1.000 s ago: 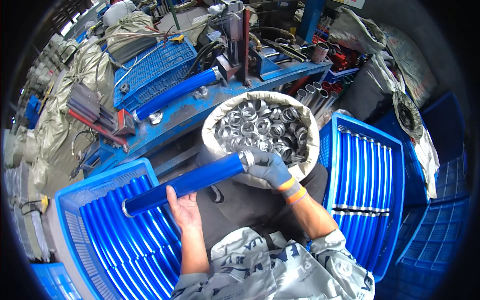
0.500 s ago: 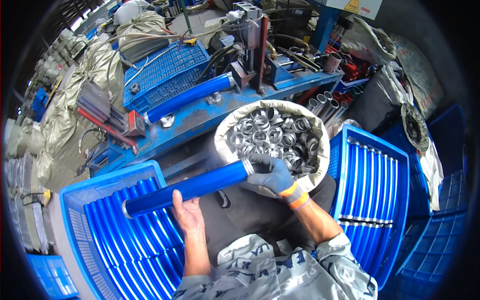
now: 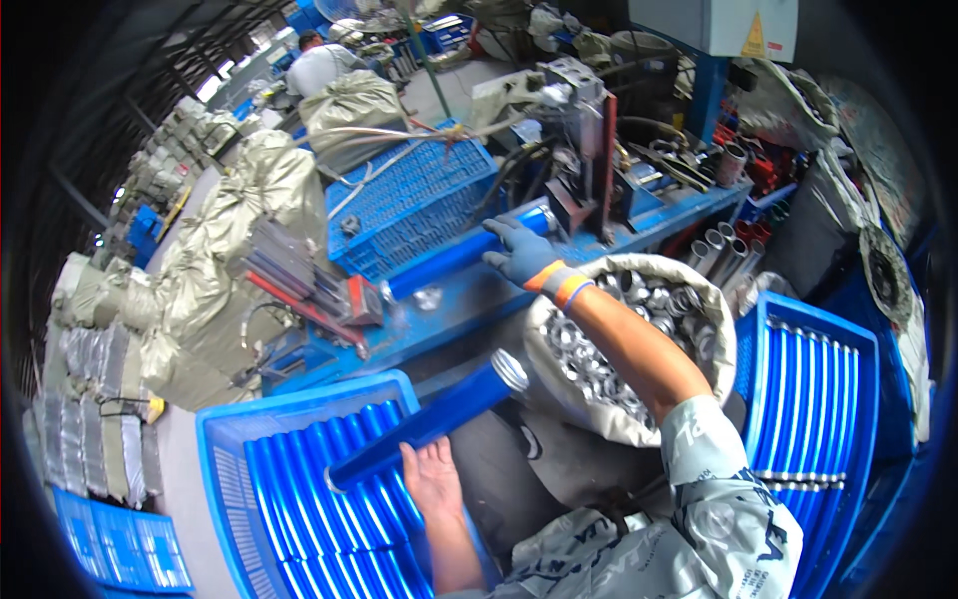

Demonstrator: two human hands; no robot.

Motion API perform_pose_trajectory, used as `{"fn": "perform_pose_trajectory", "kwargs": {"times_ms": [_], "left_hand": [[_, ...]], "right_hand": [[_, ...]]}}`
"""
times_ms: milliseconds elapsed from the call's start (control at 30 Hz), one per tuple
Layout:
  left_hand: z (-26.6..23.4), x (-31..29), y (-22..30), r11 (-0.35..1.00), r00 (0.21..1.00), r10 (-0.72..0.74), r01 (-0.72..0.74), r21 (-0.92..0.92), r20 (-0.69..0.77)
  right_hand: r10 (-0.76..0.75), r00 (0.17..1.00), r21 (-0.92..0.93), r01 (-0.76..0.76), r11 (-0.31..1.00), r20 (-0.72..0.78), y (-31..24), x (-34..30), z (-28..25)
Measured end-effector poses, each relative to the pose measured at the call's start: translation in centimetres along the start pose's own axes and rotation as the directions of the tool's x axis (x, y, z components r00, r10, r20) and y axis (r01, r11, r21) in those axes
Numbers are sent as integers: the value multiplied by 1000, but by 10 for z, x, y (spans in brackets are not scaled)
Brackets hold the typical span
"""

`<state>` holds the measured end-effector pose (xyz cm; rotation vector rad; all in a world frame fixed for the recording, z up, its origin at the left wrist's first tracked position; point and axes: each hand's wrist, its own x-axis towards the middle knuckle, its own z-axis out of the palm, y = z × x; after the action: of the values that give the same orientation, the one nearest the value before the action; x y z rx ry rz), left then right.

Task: The person assembles metal rings onto blue tubes using an assembly fixture, then places the completed assemblies into a blue crate.

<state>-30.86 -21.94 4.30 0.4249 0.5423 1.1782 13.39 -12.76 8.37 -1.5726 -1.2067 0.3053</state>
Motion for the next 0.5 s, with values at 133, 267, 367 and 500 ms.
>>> {"fn": "perform_pose_trajectory", "kwargs": {"times_ms": [133,267,367,500], "left_hand": [[-7,-12,5,992,996,51,-43,116,-70],[-18,3,-20,985,995,14,3,174,-99],[-27,7,-4,974,980,87,-46,223,-178],[-1,33,-62,963,985,-33,77,257,-169]], "right_hand": [[-220,974,-805,90,586,-51,51,48,19],[111,992,-886,4,463,62,96,61,-21],[-368,929,-559,324,763,36,26,45,-7],[-287,919,-162,250,954,-270,-55,-39,-119]]}}
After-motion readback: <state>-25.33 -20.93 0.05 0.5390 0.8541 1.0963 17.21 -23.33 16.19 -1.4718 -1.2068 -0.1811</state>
